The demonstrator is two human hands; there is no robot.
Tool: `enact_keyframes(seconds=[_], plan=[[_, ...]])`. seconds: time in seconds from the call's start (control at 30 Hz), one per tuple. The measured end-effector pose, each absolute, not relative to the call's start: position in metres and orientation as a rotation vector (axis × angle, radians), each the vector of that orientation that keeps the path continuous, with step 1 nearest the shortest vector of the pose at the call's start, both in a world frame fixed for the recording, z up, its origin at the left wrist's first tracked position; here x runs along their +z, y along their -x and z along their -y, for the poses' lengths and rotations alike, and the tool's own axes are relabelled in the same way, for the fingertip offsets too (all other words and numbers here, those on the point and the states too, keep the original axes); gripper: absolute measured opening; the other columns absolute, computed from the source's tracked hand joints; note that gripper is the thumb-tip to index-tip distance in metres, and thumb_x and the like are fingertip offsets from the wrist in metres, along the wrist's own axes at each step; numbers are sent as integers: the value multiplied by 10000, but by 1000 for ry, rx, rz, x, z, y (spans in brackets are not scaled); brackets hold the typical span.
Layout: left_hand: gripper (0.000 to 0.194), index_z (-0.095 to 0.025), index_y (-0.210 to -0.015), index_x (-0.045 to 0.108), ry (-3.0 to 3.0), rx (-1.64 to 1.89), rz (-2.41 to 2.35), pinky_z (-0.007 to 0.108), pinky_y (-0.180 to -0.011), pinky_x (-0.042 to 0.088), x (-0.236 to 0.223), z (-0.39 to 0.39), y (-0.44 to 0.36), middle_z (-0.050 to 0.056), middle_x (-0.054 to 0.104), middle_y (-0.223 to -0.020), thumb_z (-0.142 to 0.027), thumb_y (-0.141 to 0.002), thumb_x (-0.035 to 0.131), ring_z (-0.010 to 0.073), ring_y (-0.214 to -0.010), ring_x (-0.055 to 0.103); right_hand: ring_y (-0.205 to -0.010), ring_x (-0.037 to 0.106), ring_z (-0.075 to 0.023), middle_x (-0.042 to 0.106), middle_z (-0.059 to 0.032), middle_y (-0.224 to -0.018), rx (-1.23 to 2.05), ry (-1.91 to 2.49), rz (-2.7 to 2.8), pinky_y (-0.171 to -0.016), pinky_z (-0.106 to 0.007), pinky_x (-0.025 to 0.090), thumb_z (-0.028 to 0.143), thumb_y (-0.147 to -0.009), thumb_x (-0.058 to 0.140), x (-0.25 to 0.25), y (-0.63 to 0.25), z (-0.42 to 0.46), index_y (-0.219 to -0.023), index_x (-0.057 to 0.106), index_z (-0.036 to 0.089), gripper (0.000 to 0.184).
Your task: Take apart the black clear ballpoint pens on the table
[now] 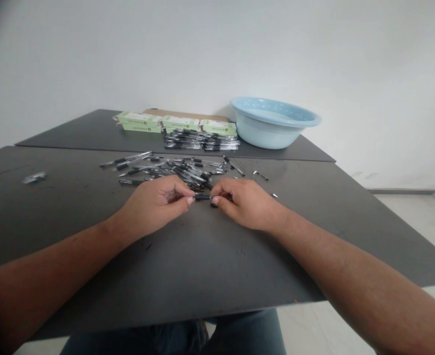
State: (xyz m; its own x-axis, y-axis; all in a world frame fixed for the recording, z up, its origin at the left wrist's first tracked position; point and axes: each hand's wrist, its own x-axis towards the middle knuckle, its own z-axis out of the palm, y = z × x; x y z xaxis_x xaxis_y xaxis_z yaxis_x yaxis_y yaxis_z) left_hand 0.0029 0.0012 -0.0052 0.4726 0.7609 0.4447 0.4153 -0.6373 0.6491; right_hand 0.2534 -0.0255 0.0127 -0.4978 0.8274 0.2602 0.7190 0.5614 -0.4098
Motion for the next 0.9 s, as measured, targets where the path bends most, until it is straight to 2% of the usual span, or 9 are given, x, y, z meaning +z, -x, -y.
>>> enact_keyframes(seconds=[0.1, 0.23, 0.53, 0.6, 0.67, 0.77, 0.8, 0.9], plan=[[45, -205, -851, 722, -2260, 1024, -987, 240, -654, 512, -6, -1, -3, -27, 733, -746, -217, -855, 679, 121, -640, 653, -779, 669, -156, 738, -11, -880, 330, 1254, 2353, -711, -262, 462, 261, -928, 650, 12, -253, 26, -1011, 674, 207, 102], [32, -203, -836, 719, -2267, 1019, -963, 227, -642, 506, -5, -2, -4, -38, 724, -737, -204, -847, 689, 113, -636, 648, -812, 672, -162, 743, -19, -898, 359, 1244, 2437, -740, -274, 455, 269, -981, 568, 14, -253, 26, -1011, 693, 205, 144], [45, -204, -832, 709, -2275, 1013, -931, 227, -654, 498, -6, -2, -3, -50, 725, -739, -167, -836, 683, 106, -642, 653, -730, 642, -138, 717, 5, -842, 429, 1243, 2441, -679, -256, 438, 261, -969, 583, 11, -253, 25, -1015, 677, 206, 118], [38, -203, -831, 705, -2278, 996, -935, 235, -664, 503, -7, -2, -3, -44, 729, -749, -171, -833, 684, 113, -661, 665, -761, 653, -144, 724, 0, -866, 443, 1219, 2449, -704, -258, 446, 247, -973, 572, 11, -253, 25, -1033, 673, 208, 123], [36, -205, -882, 702, -2243, 997, -953, 246, -676, 513, -10, -3, -3, -33, 734, -767, -203, -849, 689, 126, -689, 681, -812, 664, -157, 730, -13, -896, 433, 1186, 2463, -745, -266, 455, 238, -990, 538, 11, -253, 25, -1053, 665, 207, 146], [206, -212, -1082, 663, -2132, 1045, -960, 269, -689, 539, -16, -7, -3, -23, 740, -788, -261, -882, 681, 146, -715, 701, -833, 659, -173, 726, -32, -921, 351, 1240, 2412, -759, -277, 456, 237, -1001, 495, 11, -258, 20, -1069, 649, 202, 172], [251, -215, -1138, 641, -2106, 1071, -965, 276, -692, 547, -18, -9, -2, -22, 740, -790, -272, -895, 669, 150, -716, 704, -820, 652, -178, 722, -35, -917, 290, 1299, 2367, -744, -280, 451, 237, -988, 508, 11, -260, 16, -1069, 647, 199, 166], [226, -216, -1142, 630, -2078, 1132, -1023, 296, -717, 562, -22, -13, -1, -11, 748, -811, -266, -921, 628, 155, -722, 709, -789, 632, -195, 710, -45, -895, 75, 1471, 2293, -706, -291, 426, 199, -891, 597, 13, -269, -4, -1027, 672, 189, 156]])
